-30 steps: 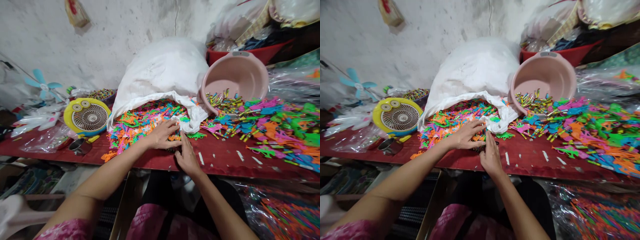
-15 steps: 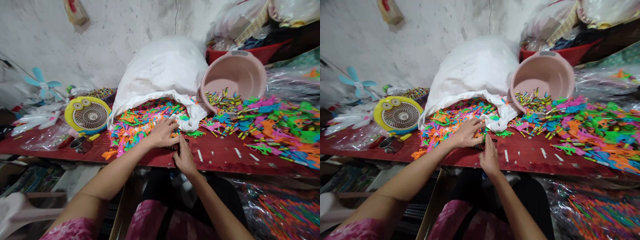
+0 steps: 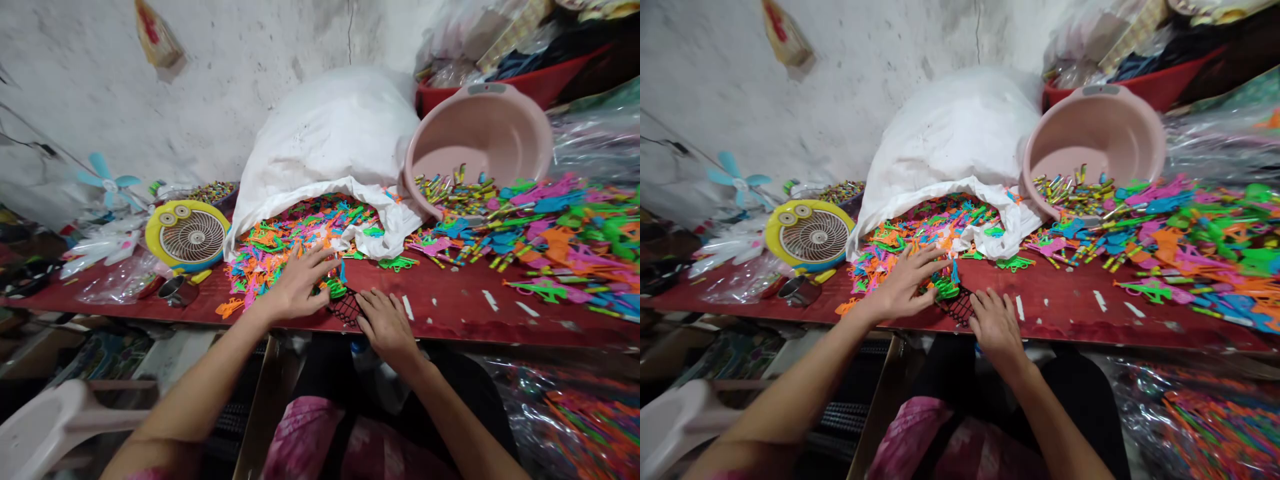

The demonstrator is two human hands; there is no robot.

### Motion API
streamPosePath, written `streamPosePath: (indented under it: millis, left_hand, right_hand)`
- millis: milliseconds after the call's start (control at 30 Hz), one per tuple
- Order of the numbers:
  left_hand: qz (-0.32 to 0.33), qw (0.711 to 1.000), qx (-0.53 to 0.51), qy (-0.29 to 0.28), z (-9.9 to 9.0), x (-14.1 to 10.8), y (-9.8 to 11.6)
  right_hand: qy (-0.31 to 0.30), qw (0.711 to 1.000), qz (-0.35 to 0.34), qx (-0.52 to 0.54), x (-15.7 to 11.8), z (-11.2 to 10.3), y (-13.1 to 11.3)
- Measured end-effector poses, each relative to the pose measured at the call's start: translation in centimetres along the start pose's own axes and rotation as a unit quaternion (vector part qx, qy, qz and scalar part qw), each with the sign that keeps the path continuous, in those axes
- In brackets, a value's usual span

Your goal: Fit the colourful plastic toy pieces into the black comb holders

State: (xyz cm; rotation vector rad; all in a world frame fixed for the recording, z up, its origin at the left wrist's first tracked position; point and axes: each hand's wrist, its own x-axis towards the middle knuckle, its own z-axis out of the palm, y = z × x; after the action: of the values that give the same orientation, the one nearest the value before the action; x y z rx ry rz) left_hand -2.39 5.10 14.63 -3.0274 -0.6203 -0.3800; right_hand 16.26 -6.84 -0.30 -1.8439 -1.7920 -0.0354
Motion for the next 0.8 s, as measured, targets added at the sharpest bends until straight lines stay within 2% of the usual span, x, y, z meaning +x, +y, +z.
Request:
streamPosePath:
  millis: [67, 100, 167, 200, 233, 300, 400, 633, 800]
  left_hand:
    - [-0.072, 0.993, 0.016, 0.092, 1.7, -2.3, 1.3]
    - [-0.114, 0.981, 0.02, 0.158, 2.9, -3.5, 1.9]
    - [-0.209, 0.93, 0.013, 0.303, 5.8, -5.6, 3.1]
    - [-0.242, 0.91, 0.002, 0.336, 7.3, -6.5, 3.5]
    - [-0.26, 0.901, -0.012, 0.347, 8.7, -7.1, 3.8]
    - [-0.263, 0.903, -0.044, 0.336, 10.9, -7.8, 4.0]
    - [-0.265, 0.906, -0.078, 0.321, 12.7, -7.7, 3.7]
    - [-0.29, 0.89, -0.1, 0.338, 14.0, -7.5, 3.3]
    - [-0.309, 0.89, -0.105, 0.319, 14.5, -7.2, 3.4]
  right_hand:
    - [0.005, 1.0, -0.002, -0.018, -0.3, 0.1, -0.8]
    - [0.009, 1.0, -0.004, -0.025, -0.4, 0.2, -1.1]
    - [0.023, 0.999, -0.011, -0.036, -0.6, 0.2, -1.6]
    - [0.031, 0.999, -0.015, -0.039, -0.8, 0.2, -1.8]
    - [0.036, 0.998, -0.021, -0.042, -0.9, 0.2, -2.0]
    - [0.043, 0.997, -0.036, -0.046, -1.2, 0.2, -2.3]
    - [0.049, 0.996, -0.053, -0.052, -1.6, 0.4, -2.8]
    - [0.052, 0.995, -0.071, -0.05, -1.6, 0.9, -3.5]
    - [0.067, 0.994, -0.078, -0.041, -1.6, 1.3, -4.0]
